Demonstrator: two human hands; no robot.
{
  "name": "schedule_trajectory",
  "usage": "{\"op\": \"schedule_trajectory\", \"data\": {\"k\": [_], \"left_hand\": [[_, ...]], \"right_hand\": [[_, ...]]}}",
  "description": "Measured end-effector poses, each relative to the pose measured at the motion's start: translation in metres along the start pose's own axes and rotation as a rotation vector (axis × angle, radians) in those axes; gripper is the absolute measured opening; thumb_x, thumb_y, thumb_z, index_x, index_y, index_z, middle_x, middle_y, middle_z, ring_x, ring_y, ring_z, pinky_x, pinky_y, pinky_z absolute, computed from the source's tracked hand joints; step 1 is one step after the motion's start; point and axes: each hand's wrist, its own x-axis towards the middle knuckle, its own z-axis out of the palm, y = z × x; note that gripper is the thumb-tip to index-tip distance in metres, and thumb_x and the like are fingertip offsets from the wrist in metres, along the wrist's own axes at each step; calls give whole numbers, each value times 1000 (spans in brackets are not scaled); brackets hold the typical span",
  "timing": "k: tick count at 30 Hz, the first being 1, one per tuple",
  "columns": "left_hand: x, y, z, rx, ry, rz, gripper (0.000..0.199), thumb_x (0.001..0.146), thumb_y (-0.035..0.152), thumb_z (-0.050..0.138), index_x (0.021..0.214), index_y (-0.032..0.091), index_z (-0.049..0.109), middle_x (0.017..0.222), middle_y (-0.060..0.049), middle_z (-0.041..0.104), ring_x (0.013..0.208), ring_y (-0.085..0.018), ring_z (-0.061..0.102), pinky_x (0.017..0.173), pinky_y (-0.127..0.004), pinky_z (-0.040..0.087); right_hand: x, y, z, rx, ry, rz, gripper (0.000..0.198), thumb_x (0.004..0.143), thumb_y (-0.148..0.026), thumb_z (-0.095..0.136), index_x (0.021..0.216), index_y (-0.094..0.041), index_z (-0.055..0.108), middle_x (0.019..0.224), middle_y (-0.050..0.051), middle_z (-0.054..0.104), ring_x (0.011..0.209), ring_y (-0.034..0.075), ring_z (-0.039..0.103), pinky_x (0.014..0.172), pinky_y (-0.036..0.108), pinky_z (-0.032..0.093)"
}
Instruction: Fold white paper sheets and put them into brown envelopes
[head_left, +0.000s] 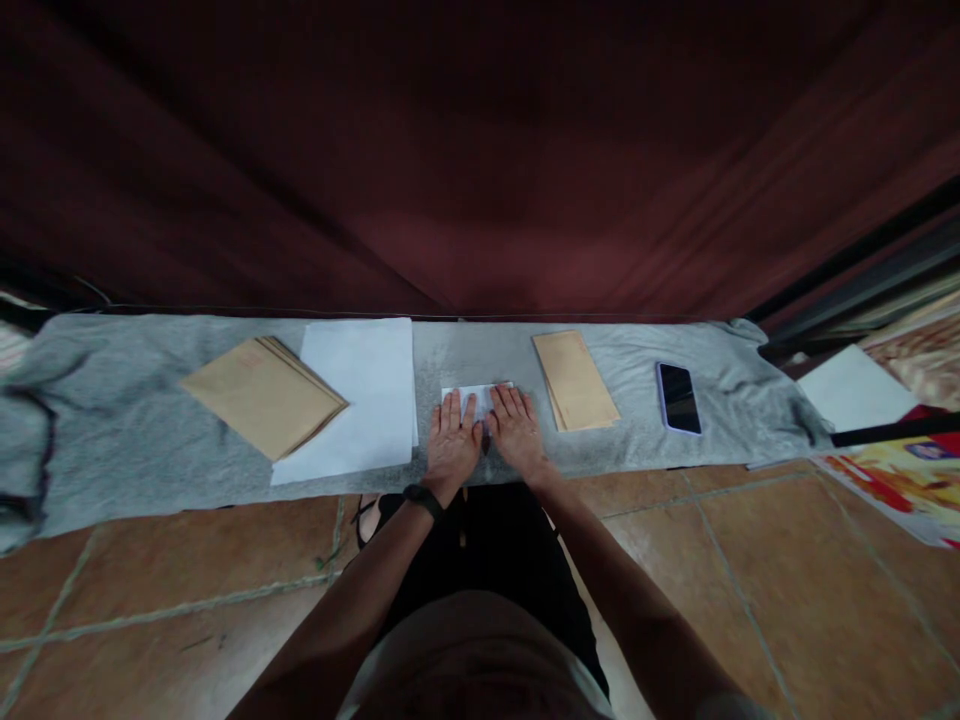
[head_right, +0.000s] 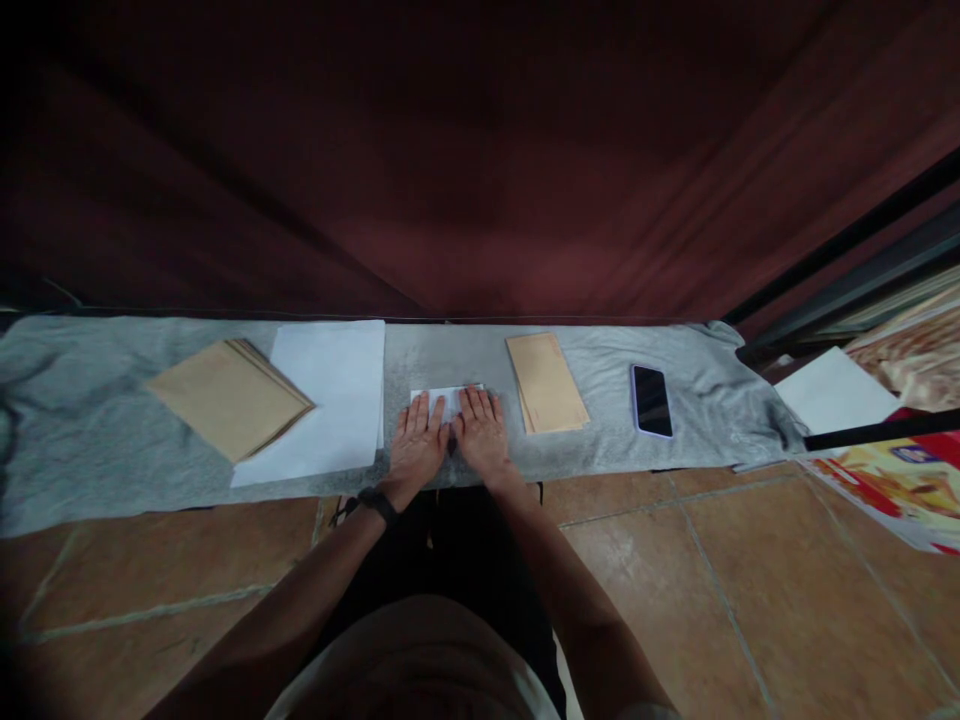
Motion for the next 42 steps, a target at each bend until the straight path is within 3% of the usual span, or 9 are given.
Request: {"op": "schedule_trajectory", "data": {"k": [6,13,26,33,37,42], "left_hand": [[-1,-1,4,-1,21,-4,55,101,31,38,155,17,36,166,-15,25,154,-29,20,123,-51,23],[-2,-2,5,-49,57,-22,60,100,32,39,155,9,33,163,-20,27,153,-31,20,123,-53,24],[-5,-9,1,-50,49,-60,60,102,35,35,154,5,33,162,-21,29,152,-32,25,123,-52,25],[-8,-11,2,-93,68,-79,60,102,32,33,155,5,31,162,-19,31,152,-29,25,124,-51,22],[-9,-11,2,-89,77,-76,60,102,32,31,155,4,30,162,-20,31,153,-29,24,124,-51,23],[-8,-13,1,-68,55,-56,59,102,31,31,155,4,32,162,-19,31,153,-29,22,123,-51,24]], "right_hand": [[1,-3,6,-2,-30,-36,52,106,-35,36,155,-19,38,162,9,34,149,27,32,122,50,21],[0,10,5,-29,-1,10,55,106,-41,37,155,-16,38,161,11,36,147,29,35,121,50,23],[-6,24,4,-15,25,54,55,106,-36,32,156,-14,34,161,10,36,148,28,34,121,49,25],[-10,30,-4,-5,28,109,54,106,-32,35,154,-8,37,160,14,37,148,28,34,121,47,27],[-14,15,-9,11,54,105,56,105,-30,35,155,-6,33,161,17,34,149,28,33,121,48,29],[-23,-21,-2,65,-31,-101,54,107,-37,32,155,-12,37,161,9,36,149,22,34,123,42,28]]}}
